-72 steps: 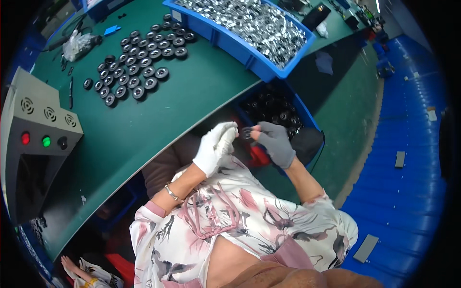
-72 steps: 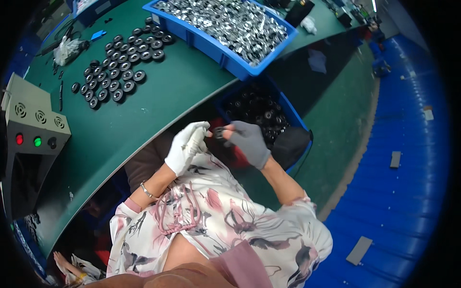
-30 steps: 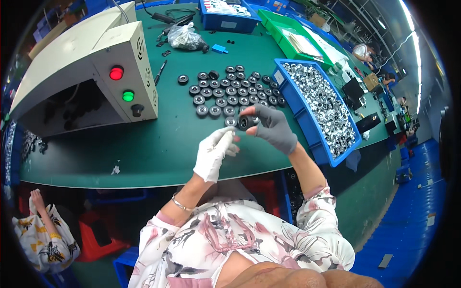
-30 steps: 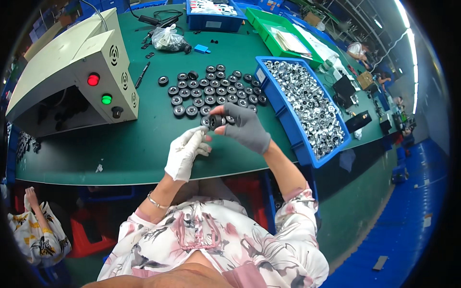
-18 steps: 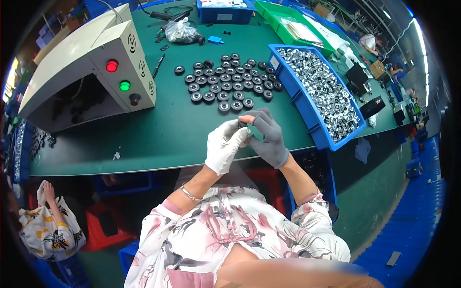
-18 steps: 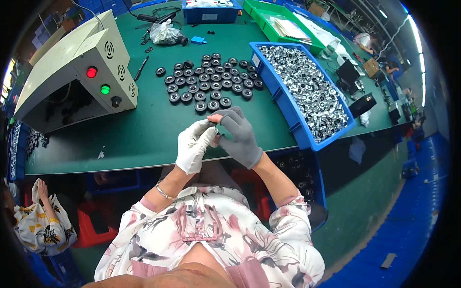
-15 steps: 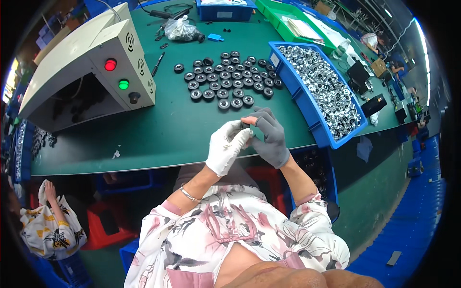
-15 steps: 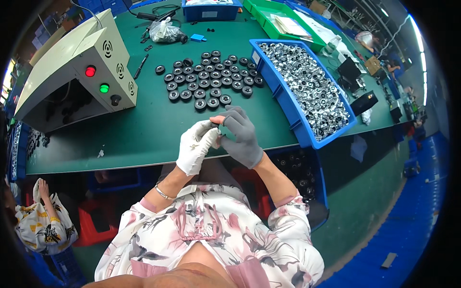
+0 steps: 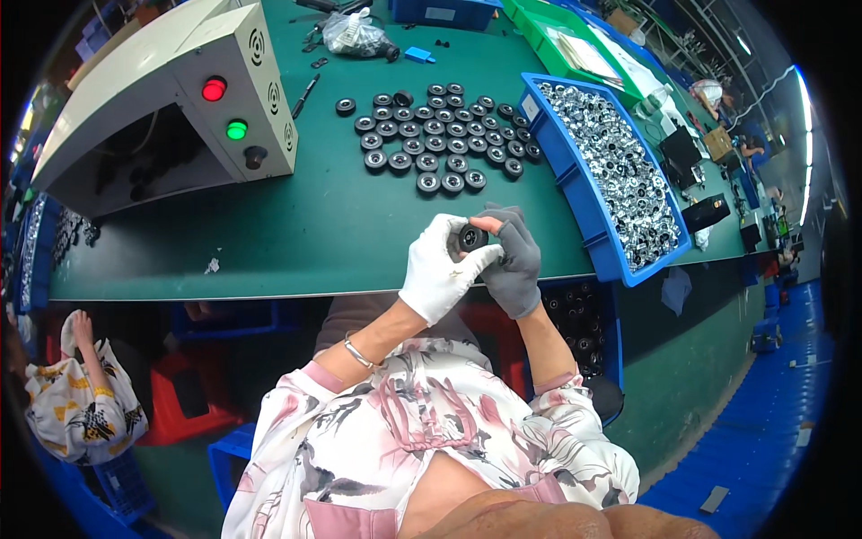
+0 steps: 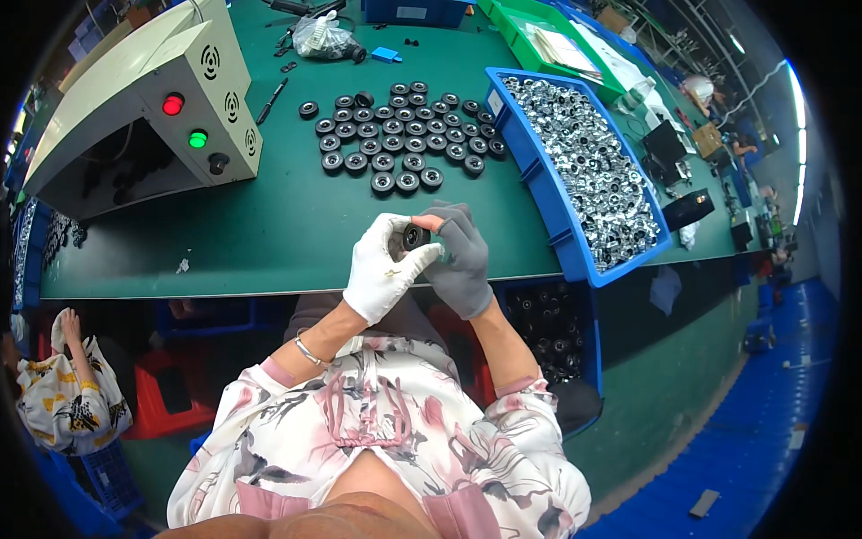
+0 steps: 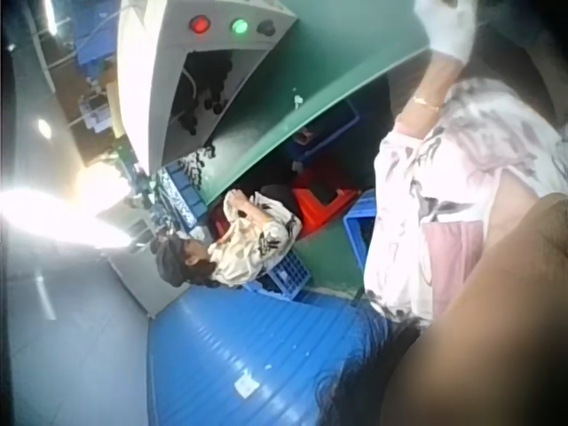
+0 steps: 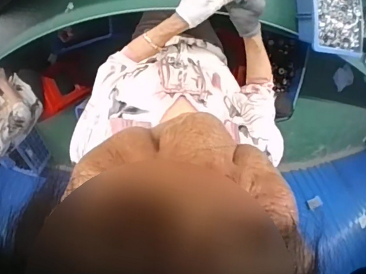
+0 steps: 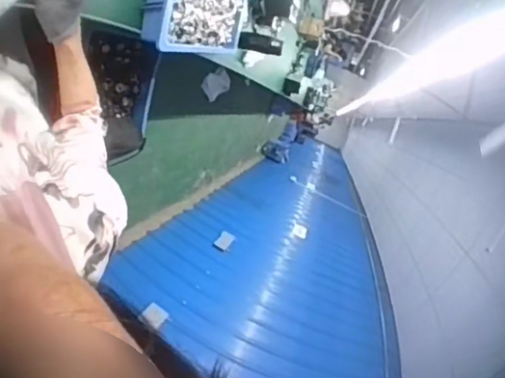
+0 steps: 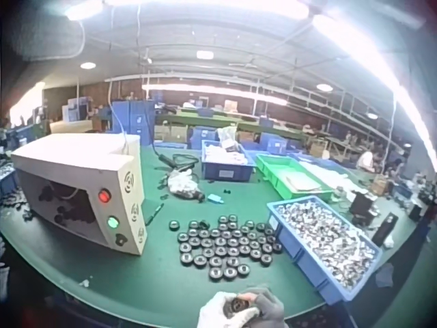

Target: Assembling small wheel-like plastic parts by manually inserting pins or internal components at a factory workbench.

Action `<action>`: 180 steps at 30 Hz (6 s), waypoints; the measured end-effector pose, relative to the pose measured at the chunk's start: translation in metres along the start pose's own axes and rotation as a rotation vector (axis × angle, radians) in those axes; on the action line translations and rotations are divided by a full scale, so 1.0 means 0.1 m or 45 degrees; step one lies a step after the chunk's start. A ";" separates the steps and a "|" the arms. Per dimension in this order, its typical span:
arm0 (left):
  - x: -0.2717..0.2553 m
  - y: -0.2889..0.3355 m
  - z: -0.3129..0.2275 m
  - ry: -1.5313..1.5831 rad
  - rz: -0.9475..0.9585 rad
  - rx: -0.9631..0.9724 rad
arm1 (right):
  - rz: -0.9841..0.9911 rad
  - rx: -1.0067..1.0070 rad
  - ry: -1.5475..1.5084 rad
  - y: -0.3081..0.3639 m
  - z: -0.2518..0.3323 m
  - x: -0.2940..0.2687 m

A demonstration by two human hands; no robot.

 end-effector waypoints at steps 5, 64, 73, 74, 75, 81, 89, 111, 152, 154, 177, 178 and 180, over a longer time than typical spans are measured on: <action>-0.04 -0.01 0.06 -0.046 -0.044 0.048 | 0.026 -0.206 0.179 -0.01 0.09 0.05; -0.01 0.04 0.17 0.374 0.058 -0.292 | -0.010 0.695 -0.269 0.29 0.03 -0.14; 0.00 0.07 0.29 0.695 0.150 -0.564 | -0.029 0.970 -0.736 0.35 -0.09 -0.17; 0.01 0.07 0.29 0.694 0.153 -0.564 | -0.037 1.051 -0.780 0.35 -0.10 -0.16; 0.01 0.08 0.29 0.681 0.129 -0.550 | -0.045 1.132 -0.823 0.36 -0.09 -0.15; 0.01 0.12 0.12 0.162 0.143 0.167 | -0.043 1.143 -0.797 0.31 -0.03 -0.19; 0.06 0.18 0.05 -0.205 0.072 0.535 | -0.122 1.001 -0.656 0.36 -0.04 -0.15; 0.06 0.14 0.18 0.473 0.401 -0.585 | 0.170 0.021 0.254 0.07 0.26 -0.35; 0.26 0.44 0.30 1.544 0.256 -1.562 | 0.145 -0.049 0.438 0.10 0.26 -0.35; 0.27 0.44 0.31 1.549 0.231 -1.564 | 0.133 -0.011 0.435 0.12 0.26 -0.36; 0.16 0.44 0.16 0.795 0.234 -1.189 | 0.053 0.145 0.493 0.25 0.36 -0.54; 0.14 0.44 0.19 0.797 0.232 -1.190 | 0.063 0.120 0.521 0.25 0.37 -0.54; 0.13 0.44 0.23 0.840 0.344 -1.103 | 0.070 0.120 0.515 0.25 0.38 -0.55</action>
Point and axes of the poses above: each hand's wrist, its own y-axis away from the middle knuckle, its own x-axis out of the palm, z = x × y, the point moved 3 cm from there along -y, towards the middle knuckle, and after that the axes turned 11 degrees about -z, right-handed, at the moved point
